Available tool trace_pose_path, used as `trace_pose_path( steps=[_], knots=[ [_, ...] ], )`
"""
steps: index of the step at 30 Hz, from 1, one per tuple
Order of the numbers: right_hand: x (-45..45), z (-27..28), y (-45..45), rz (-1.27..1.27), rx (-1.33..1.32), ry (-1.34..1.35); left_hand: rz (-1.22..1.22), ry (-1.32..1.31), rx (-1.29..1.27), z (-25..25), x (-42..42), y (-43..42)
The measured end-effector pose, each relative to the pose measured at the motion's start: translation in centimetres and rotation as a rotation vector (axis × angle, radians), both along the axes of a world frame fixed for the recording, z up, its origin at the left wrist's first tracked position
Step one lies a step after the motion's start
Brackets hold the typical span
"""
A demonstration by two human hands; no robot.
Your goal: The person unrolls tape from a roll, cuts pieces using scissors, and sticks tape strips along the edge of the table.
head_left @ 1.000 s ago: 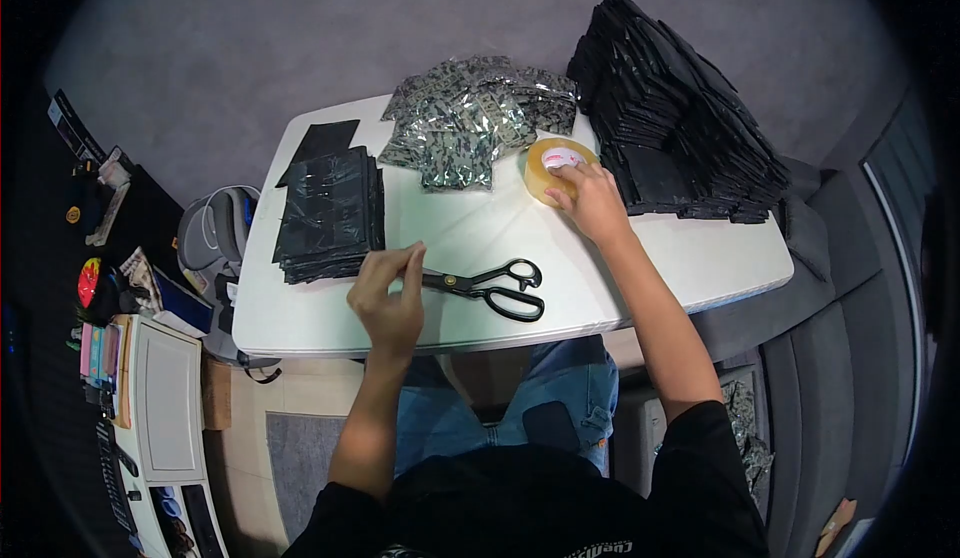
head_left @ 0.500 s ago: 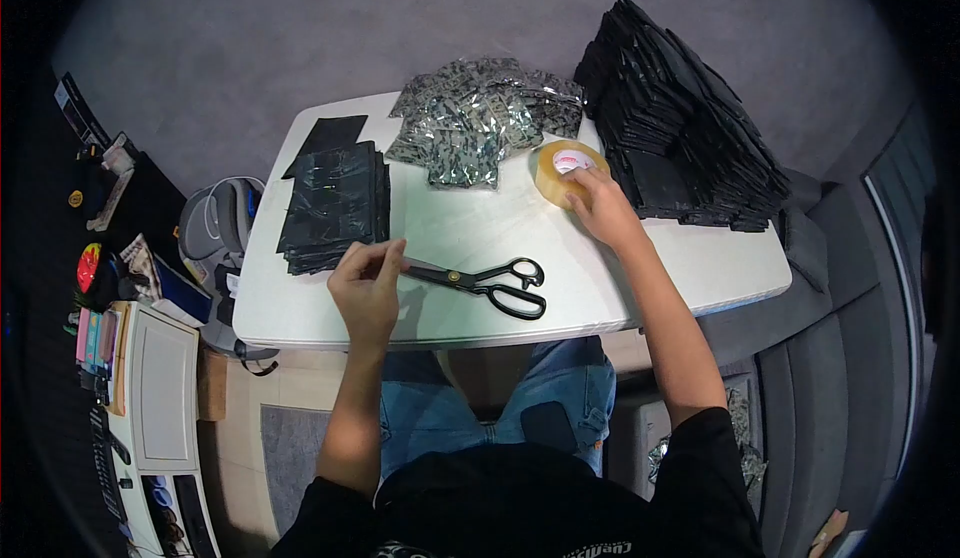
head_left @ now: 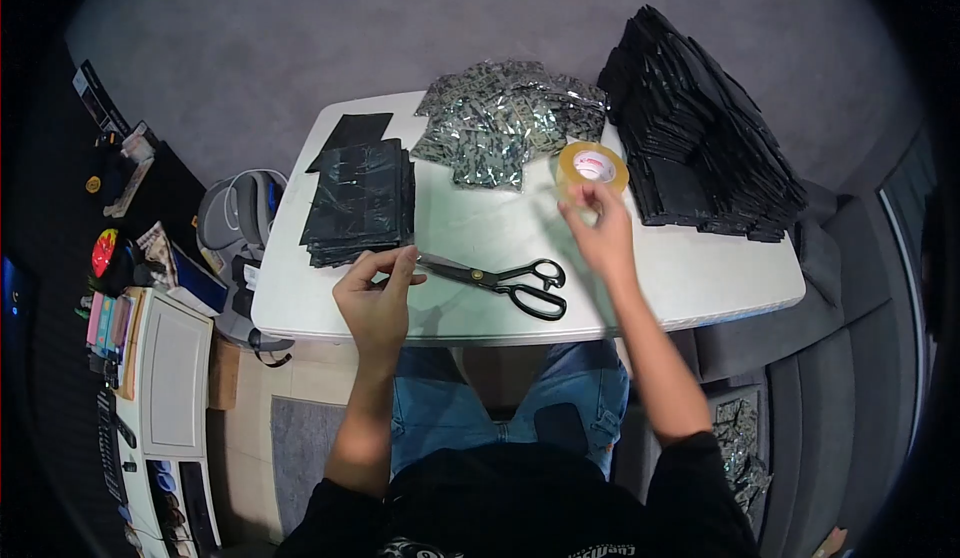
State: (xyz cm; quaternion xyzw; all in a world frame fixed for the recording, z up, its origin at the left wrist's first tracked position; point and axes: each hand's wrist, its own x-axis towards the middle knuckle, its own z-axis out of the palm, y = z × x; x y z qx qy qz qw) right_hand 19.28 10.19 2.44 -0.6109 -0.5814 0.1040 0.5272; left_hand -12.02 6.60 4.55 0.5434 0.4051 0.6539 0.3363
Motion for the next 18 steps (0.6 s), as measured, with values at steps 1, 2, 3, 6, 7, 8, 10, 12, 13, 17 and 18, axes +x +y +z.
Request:
trace_pose_path(
  steps=[1,2,3,6,7,8,10,12,13,17,18],
  knots=[
    [-1.4,-0.8,-1.8,0.138,-0.117,0.22,-0.003,-0.013,-0.009,-0.2,-0.1,0.0],
    [-2.9,-1.7,-3.8,0.272,-0.239,0.444,-0.006,-0.022,-0.021,-0.5,-0.2,-0.1],
    [-5.1,-2.1,-5.7,0.358,-0.303,0.625,0.002,-0.013,-0.022,-0.8,-0.2,-0.1],
    [-10.4,-2.1,-7.7,0.456,-0.454,0.877,0.002,-0.044,-0.032,-0.7,0.1,-0.4],
    [-10.9,-2.8,-7.3,0.473,-0.449,0.941,-0.005,-0.051,-0.045,-0.6,0.1,-0.5],
    [-11.4,-2.9,-7.0,0.459,-0.426,0.957,-0.01,-0.043,-0.048,-0.6,0.1,-0.6],
    [-12.0,-2.5,-6.1,0.444,-0.379,0.975,-0.008,-0.037,-0.044,-0.5,0.1,-0.6],
    [-12.2,-2.3,-5.6,0.458,-0.365,0.98,-0.012,-0.042,-0.034,-0.5,0.2,-0.6],
    [-12.2,-2.3,-5.4,0.461,-0.359,0.984,-0.016,-0.043,-0.032,-0.5,0.2,-0.6],
    [-12.4,-2.6,-4.4,0.452,-0.338,0.997,-0.016,-0.031,-0.023,-0.3,0.5,-0.6],
    [-12.6,-2.4,-4.4,0.448,-0.345,1.006,-0.019,-0.033,-0.02,-0.3,0.5,-0.5]
  ],
)
